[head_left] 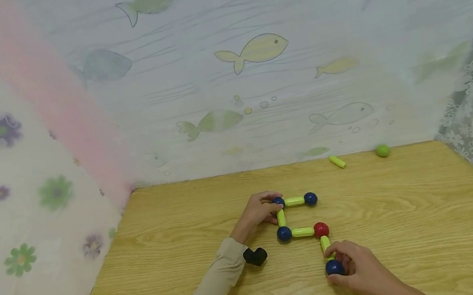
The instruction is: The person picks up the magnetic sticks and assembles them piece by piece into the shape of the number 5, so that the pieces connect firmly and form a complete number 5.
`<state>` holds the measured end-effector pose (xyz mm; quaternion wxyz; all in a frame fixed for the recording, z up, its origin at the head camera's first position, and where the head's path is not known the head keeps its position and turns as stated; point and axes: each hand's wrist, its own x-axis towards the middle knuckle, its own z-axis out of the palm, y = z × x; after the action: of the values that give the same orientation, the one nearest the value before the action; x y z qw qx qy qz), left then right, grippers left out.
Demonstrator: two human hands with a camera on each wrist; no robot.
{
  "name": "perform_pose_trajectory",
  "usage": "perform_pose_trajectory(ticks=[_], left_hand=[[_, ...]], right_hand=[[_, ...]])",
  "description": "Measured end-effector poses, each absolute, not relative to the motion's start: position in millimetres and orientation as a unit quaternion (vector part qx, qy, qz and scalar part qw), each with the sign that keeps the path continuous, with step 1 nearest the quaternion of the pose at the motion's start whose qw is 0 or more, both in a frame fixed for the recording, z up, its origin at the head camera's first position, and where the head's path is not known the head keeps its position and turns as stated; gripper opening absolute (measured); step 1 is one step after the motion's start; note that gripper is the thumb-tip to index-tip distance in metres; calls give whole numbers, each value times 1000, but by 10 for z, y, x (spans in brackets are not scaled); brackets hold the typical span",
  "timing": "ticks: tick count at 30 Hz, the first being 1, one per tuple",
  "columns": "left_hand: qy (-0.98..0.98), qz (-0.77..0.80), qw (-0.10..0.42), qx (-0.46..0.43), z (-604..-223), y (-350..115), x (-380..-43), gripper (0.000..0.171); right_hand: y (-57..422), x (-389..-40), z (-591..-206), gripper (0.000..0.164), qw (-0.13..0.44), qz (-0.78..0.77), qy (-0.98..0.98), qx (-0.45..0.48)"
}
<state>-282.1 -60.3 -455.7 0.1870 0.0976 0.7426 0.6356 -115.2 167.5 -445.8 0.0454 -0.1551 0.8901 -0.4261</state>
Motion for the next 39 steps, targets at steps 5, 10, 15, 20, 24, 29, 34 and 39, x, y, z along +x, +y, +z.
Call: perform_pose_trajectory(ticks=[5, 10, 15, 20, 24, 29, 34, 39], left_hand=[[751, 628, 176, 104, -4546, -607, -2804, 34], [762, 617, 162, 113, -4557, -603, -2813, 33], [767, 612, 156, 111, -4556, -599, -2815, 31], [769, 612, 154, 101, -4556, -592, -2825, 32], [765, 618, 152, 104, -4589, -586, -2835, 31], [756, 627, 156, 110, -4625, -600, -2841, 30], [755, 628, 152, 113, -4639, -605, -2832, 30], [758, 625, 144, 115, -4618, -606, -2814, 31]], right_hand=[[1692, -1159, -4448, 35, 37, -422, 890, -170], [1725, -1179, -4431, 34, 26, -410, 892, -187], [1804, -1241, -4393, 29, 6, -422, 885, -198], [1931, -1427, -4279, 23, -3, -429, 881, -199], [2082, -1663, -4222, 18, -19, -412, 891, -188], [2307, -2042, -4248, 18, -44, -390, 908, -150], [2536, -2418, -4315, 24, -62, -374, 918, -114], [2634, -2730, -4340, 33, -72, -375, 920, -88]])
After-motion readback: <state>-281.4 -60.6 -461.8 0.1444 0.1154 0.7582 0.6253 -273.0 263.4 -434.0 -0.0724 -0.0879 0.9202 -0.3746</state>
